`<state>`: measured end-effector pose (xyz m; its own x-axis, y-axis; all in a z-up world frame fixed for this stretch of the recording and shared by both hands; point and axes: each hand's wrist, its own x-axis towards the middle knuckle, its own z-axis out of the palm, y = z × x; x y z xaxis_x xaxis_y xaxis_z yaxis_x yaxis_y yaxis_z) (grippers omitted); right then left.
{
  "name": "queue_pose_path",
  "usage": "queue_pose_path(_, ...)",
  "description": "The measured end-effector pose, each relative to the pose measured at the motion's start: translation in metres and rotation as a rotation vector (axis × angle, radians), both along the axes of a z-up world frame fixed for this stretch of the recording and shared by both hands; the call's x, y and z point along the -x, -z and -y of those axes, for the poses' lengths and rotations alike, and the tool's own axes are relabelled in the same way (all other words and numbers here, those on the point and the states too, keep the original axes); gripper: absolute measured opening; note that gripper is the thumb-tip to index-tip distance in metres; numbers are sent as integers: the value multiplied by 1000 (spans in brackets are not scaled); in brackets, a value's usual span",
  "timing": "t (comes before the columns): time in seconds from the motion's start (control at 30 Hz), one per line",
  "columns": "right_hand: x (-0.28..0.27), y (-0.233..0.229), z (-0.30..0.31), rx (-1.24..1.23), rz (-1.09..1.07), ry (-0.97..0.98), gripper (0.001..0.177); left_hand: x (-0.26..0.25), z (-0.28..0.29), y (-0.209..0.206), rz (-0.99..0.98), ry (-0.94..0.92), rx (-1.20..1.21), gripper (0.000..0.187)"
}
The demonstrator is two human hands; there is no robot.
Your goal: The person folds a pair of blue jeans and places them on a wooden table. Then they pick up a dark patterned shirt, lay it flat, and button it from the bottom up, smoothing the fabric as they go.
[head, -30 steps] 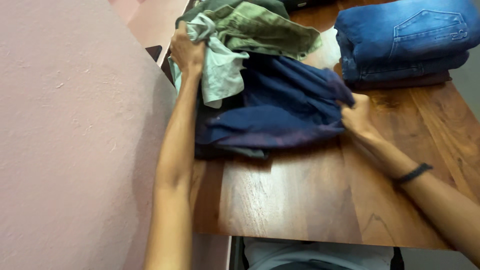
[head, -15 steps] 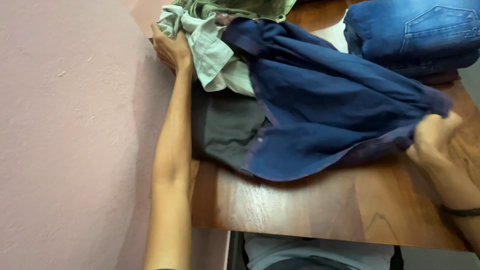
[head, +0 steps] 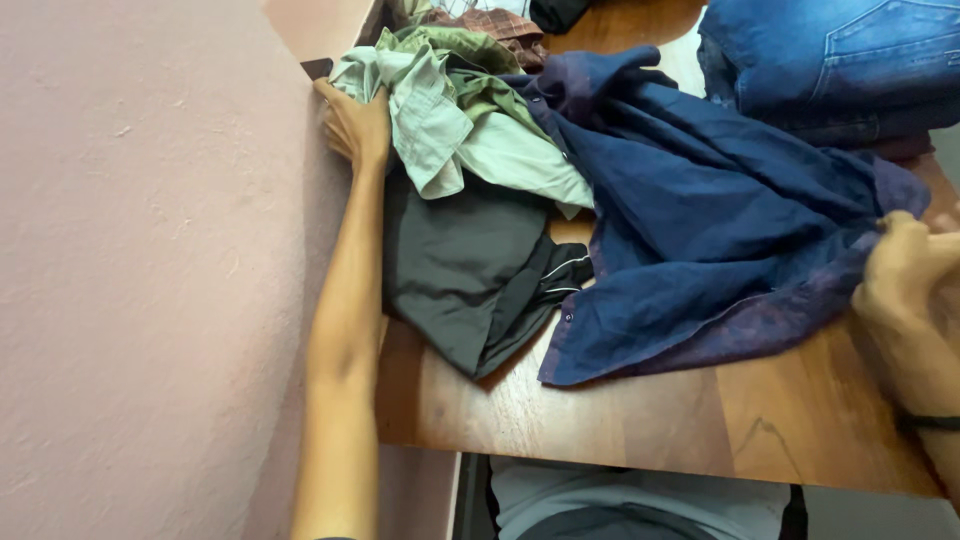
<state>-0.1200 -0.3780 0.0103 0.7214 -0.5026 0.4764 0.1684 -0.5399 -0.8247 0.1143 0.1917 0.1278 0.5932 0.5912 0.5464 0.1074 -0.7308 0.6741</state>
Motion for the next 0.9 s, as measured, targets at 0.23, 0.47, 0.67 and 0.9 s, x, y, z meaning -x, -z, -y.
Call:
queue_pose_path(0.23, -28, -18, -54, 514, 208, -124, 17, 52, 16, 1, 65, -42, -606, 91)
queue_pose_path(0.47, -104, -30, -134, 765, 274, -236, 35, 102, 53, -2, -148, 239, -856, 66)
queue_pose_path(0.67, -172, -44, -188, 631, 79, -330, 70, 86, 103, 17, -73, 699, -884, 52)
queue_pose_path(0.9, -213, -21, -211, 701, -73, -274, 43, 64, 147, 28, -190, 629, -1007, 102)
